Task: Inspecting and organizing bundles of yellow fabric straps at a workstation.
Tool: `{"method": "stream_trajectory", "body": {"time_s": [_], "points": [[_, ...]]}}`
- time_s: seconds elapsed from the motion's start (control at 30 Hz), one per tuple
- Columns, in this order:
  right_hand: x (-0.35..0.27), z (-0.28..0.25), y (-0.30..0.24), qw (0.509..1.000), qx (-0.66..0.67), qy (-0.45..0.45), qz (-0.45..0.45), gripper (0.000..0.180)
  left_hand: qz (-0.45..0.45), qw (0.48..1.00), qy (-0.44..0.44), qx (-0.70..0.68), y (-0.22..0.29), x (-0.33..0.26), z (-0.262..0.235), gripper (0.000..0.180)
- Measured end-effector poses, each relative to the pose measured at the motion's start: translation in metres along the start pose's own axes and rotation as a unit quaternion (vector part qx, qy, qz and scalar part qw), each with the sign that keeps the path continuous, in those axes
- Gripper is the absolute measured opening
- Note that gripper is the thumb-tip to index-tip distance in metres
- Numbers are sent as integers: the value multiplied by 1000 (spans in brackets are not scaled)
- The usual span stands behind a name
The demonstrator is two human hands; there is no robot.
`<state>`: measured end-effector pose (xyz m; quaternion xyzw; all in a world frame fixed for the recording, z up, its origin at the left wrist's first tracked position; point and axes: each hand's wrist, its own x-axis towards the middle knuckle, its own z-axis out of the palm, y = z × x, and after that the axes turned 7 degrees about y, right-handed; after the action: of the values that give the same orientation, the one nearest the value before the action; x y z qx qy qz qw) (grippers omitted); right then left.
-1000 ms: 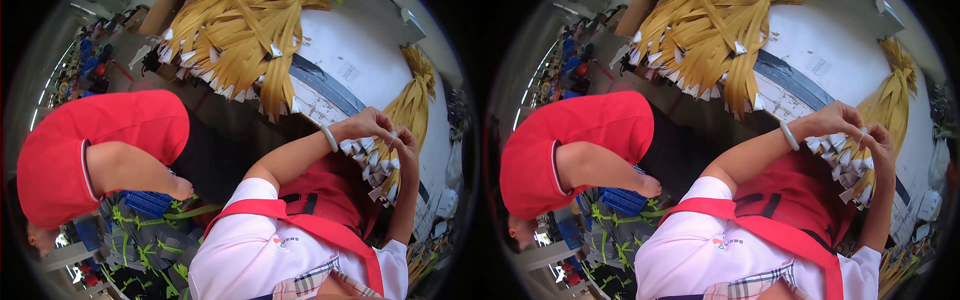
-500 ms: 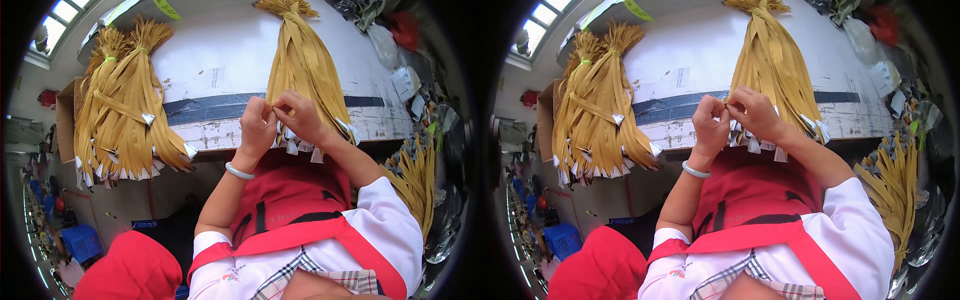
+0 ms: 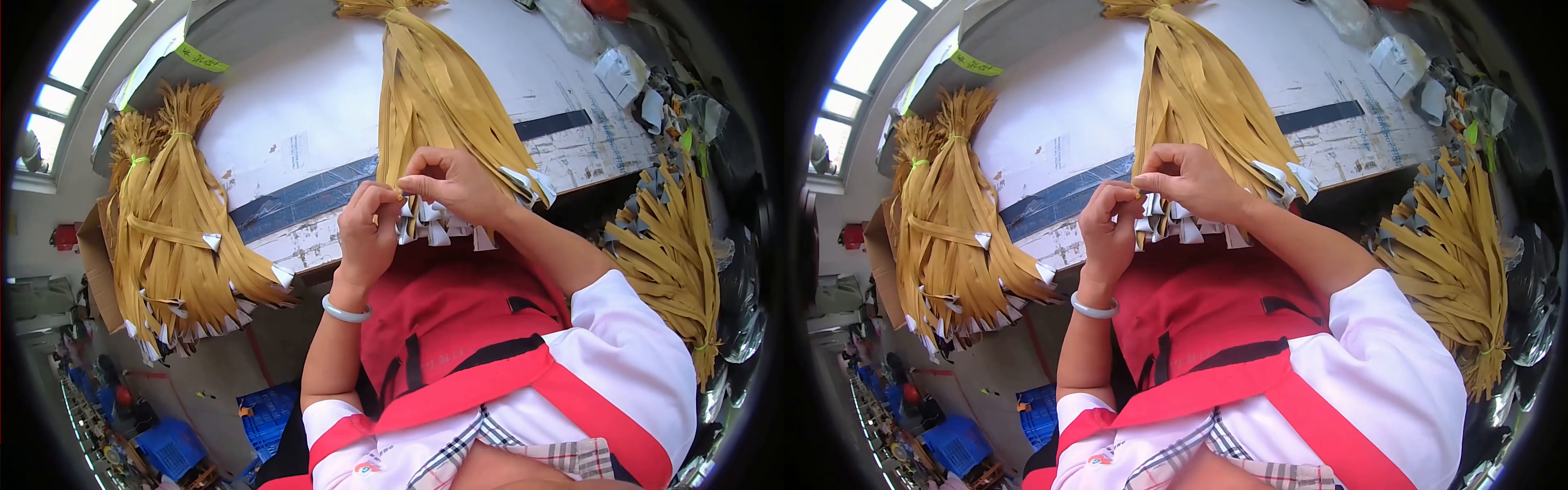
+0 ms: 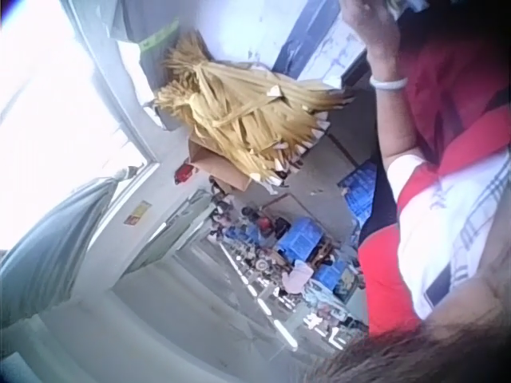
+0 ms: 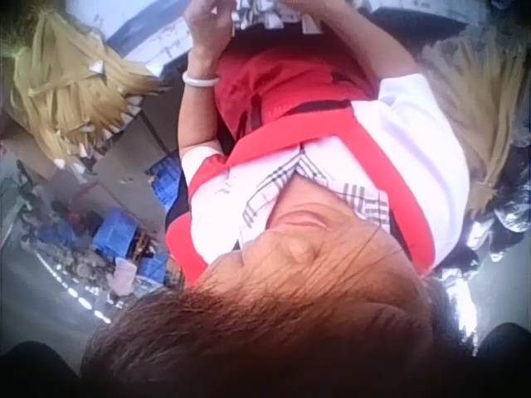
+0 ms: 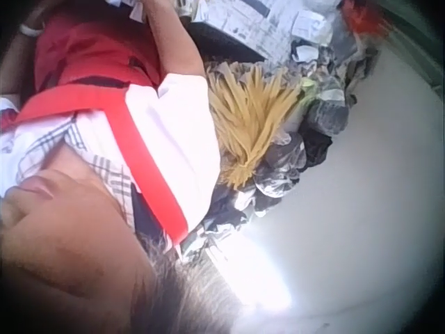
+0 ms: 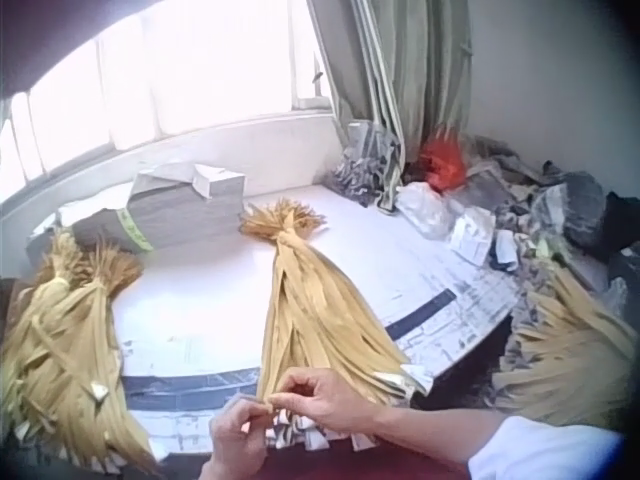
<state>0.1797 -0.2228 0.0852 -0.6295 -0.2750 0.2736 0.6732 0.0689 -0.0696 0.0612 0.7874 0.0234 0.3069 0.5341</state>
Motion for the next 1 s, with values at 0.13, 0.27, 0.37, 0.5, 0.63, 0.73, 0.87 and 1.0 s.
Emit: {"method": "stream_trajectory", "body": {"time_s": [0.13, 0.27, 0.37, 0.5, 0.63, 0.73, 0.87, 1.0], "points": [[-11, -1, -4, 998, -38, 23, -33, 16, 51, 996, -8, 77, 10, 8, -23, 14], [-13, -47, -23, 989, -15, 143, -34, 20, -109, 943, 308, 59, -57, 23, -136, 11], [-31, -59, -25, 977, -188, 103, -4, 21, -130, 921, 344, 128, -62, 1, -163, 19], [-42, -45, -19, 935, -326, 62, -125, 11, -181, 968, 162, 70, -63, -38, -112, 6], [-40, -14, -20, 931, -324, 13, -168, 11, -97, 984, 3, 149, -36, -51, -51, 13], [-42, -1, -5, 923, -344, -32, -166, 11, -34, 977, -74, 197, -26, -62, -35, 26], [-42, 15, 10, 928, -331, -77, -149, 15, 84, 945, -142, 282, -39, -66, -41, 29], [-39, 22, 26, 939, -301, -86, -141, 14, -168, 978, -107, 64, -45, -53, -59, 26]]}}
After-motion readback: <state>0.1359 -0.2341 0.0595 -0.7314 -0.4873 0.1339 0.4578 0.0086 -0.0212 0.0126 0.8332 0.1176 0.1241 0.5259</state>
